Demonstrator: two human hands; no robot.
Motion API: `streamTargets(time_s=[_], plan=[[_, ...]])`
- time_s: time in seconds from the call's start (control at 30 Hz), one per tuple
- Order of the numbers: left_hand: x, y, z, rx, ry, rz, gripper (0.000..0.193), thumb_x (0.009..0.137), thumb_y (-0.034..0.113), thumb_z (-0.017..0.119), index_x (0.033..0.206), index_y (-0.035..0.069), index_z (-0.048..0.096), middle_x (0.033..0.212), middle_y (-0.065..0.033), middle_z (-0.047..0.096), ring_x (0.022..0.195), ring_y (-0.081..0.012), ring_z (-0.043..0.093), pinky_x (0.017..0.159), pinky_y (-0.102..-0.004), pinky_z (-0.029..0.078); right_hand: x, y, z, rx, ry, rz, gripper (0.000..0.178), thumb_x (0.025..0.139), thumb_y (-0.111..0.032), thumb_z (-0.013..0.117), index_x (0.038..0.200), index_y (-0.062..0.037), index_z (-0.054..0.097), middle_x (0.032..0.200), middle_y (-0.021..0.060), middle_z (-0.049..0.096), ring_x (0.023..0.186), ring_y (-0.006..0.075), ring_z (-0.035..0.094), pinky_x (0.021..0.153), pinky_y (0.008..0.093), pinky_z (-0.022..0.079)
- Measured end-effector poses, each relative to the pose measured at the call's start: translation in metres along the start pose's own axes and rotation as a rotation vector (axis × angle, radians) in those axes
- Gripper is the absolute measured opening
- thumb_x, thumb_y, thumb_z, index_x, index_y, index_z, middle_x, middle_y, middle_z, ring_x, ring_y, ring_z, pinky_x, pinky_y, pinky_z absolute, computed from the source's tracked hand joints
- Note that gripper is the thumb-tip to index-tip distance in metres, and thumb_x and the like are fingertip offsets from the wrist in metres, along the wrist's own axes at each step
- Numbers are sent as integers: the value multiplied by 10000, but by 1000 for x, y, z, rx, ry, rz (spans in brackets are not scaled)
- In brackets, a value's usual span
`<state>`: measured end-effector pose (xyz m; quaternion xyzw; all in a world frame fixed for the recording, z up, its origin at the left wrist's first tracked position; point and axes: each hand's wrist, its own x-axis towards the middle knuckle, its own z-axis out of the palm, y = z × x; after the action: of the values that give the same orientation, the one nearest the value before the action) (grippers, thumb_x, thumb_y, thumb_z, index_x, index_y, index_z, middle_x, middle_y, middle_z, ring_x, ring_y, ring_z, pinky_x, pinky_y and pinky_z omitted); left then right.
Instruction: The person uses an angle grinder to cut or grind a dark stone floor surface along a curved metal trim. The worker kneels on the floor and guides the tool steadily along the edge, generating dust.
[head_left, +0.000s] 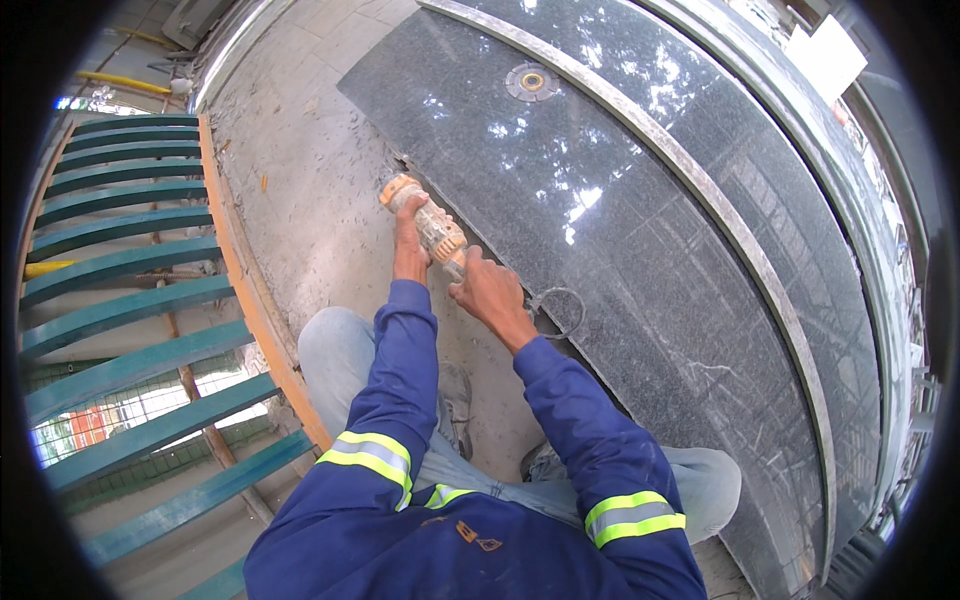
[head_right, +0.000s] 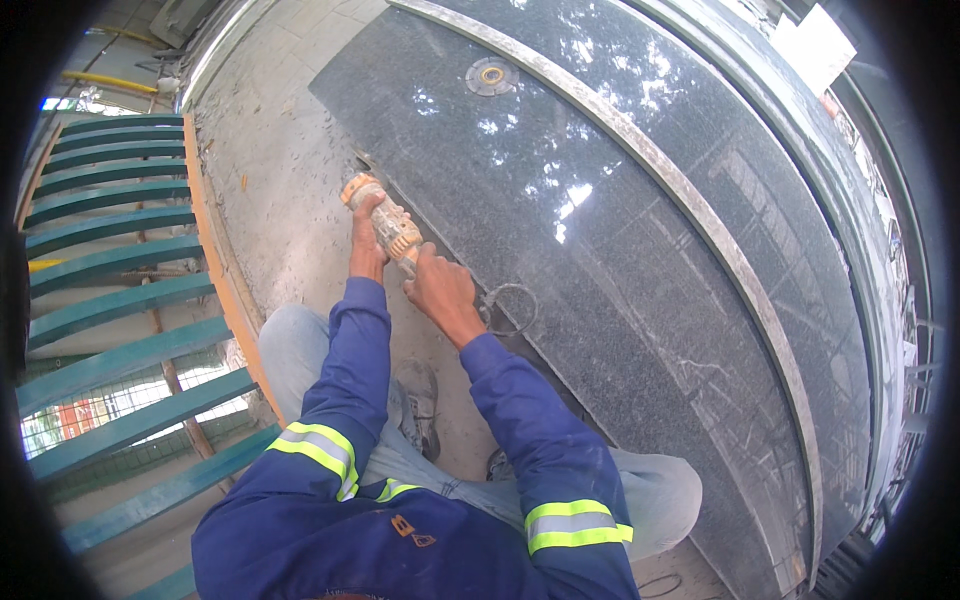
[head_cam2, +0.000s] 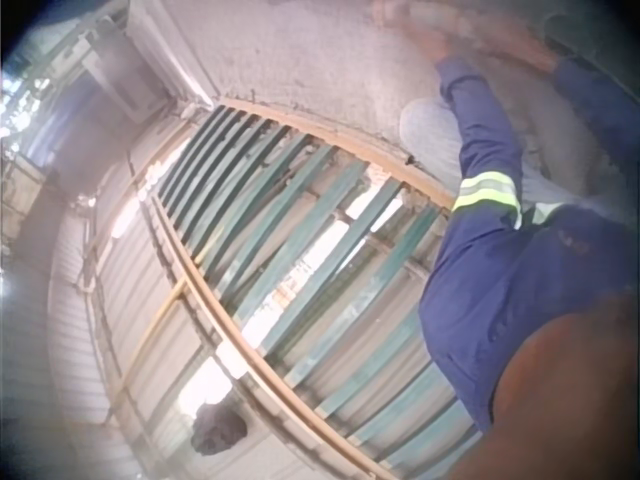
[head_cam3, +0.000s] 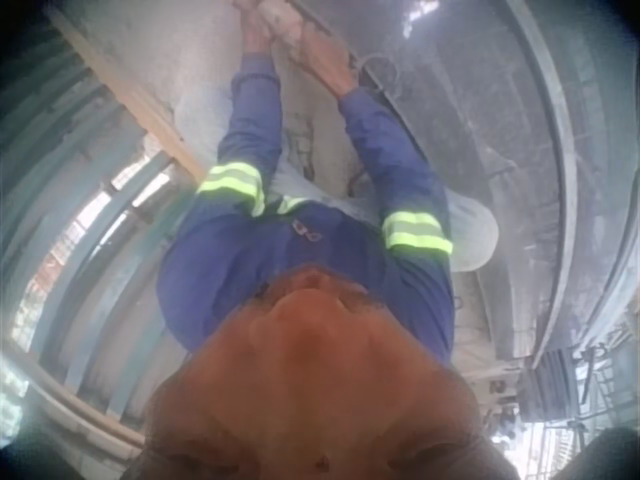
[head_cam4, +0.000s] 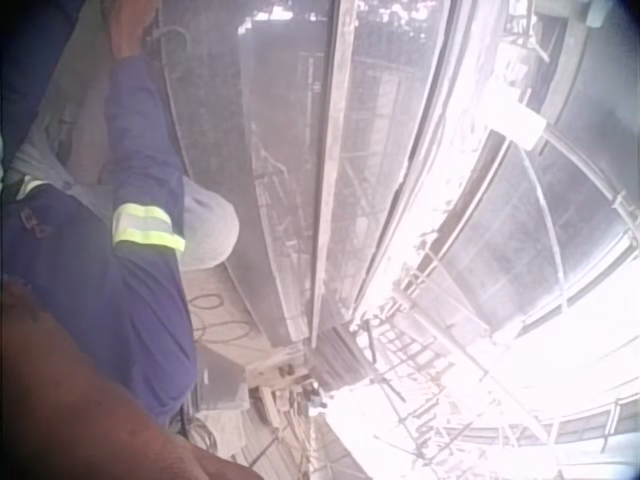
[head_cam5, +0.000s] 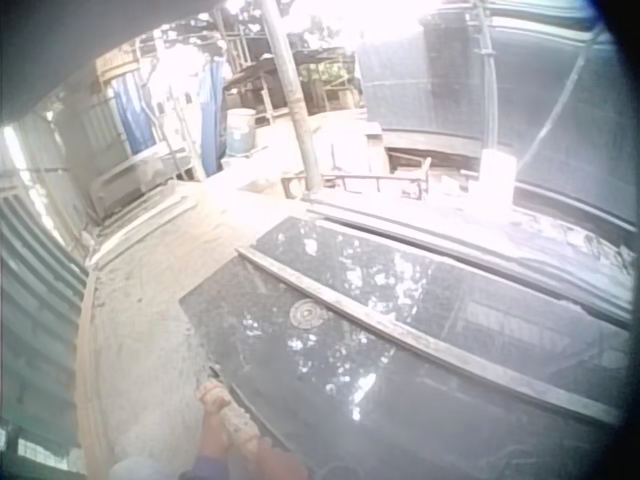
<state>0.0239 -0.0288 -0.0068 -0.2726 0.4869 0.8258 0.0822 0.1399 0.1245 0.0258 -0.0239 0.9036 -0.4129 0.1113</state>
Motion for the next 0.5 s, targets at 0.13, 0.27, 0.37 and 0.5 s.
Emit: streamTargets(time_s=[0.13, 0.27, 0.37, 0.5], plan=[[-2, 0, 3, -25, -7, -11, 391, 779, 246, 755, 1051, 44, 559, 800, -138, 622, 658, -304, 671, 621, -481, 601, 0, 1, -1, 3, -6, 3, 466, 781, -281, 782, 998, 30, 511, 852, 296, 709, 835, 458, 717, 731, 519, 568], [-4, 0, 1, -30, -15, -15, 387, 784, 244, 752, 1052, 41, 560, 804, -140, 620, 663, -308, 670, 623, -481, 601, -4, -1, -4, 1, -7, 11, 479, 781, -288, 789, 1002, 30, 507, 850, 294, 708, 830, 453, 719, 728, 517, 567], [-6, -2, -1, -38, -4, -26, 402, 785, 243, 749, 1074, 38, 557, 808, -144, 618, 671, -309, 671, 628, -483, 602, -7, -1, -6, 8, -23, 13, 480, 784, -290, 790, 1003, 30, 506, 848, 292, 708, 824, 450, 719, 724, 516, 566], [-7, -1, 1, -9, 7, -18, 411, 789, 240, 743, 1099, 43, 557, 814, -145, 616, 684, -310, 674, 639, -482, 602, -8, 0, -6, 5, -23, 9, 477, 784, -289, 784, 1006, 29, 506, 848, 286, 709, 824, 447, 719, 724, 515, 565]])
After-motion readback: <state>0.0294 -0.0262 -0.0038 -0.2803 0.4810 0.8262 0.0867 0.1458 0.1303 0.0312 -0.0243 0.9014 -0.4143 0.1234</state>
